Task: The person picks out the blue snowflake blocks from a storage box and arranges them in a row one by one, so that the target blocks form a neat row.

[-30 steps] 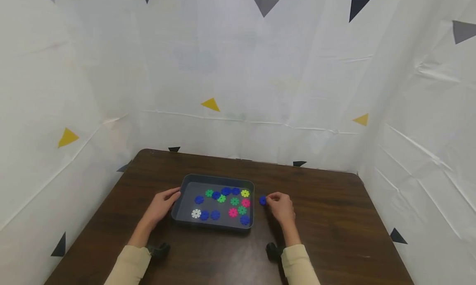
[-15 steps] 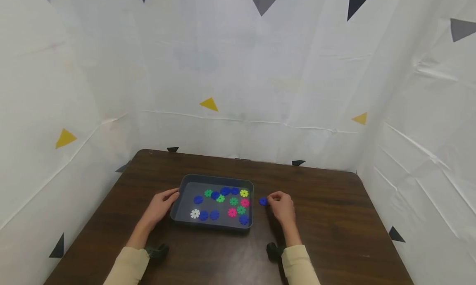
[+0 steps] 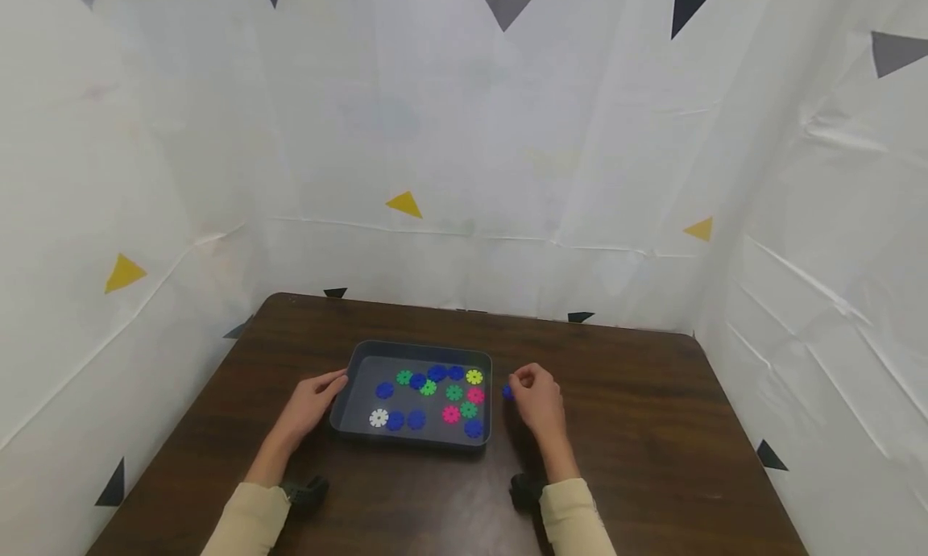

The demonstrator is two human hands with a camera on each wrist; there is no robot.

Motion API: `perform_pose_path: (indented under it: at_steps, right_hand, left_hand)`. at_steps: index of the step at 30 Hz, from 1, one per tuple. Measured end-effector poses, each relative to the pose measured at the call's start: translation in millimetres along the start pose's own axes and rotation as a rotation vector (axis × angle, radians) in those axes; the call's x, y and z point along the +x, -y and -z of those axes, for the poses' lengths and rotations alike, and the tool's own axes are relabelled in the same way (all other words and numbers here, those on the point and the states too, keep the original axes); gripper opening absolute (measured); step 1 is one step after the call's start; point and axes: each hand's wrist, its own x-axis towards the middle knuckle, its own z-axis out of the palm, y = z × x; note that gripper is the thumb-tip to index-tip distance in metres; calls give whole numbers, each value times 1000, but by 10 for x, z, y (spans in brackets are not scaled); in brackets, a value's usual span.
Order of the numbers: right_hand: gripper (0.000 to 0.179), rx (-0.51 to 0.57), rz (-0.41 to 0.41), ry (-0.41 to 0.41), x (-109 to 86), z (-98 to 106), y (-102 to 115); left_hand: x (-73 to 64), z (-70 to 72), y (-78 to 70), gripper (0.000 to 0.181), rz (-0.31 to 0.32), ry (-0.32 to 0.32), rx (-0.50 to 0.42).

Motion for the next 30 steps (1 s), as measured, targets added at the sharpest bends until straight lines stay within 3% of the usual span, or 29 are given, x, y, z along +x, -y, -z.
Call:
perform_pose_path:
  at_steps: [7, 13, 20, 30]
  right_hand:
    - [19, -1, 76, 53, 13, -171, 400]
    - [26, -87, 47, 162, 0, -340, 673]
    - [39, -149, 5, 242, 28, -507, 830]
    - [45, -230, -82, 235, 109, -688, 920]
  left_hand:
    - [4, 60, 0, 53, 21, 4, 9]
    - [-2, 30, -29, 54, 22, 25, 22]
    - [27, 39, -54, 51, -41, 31, 1]
    - [-33, 35, 14, 51, -48, 31, -19]
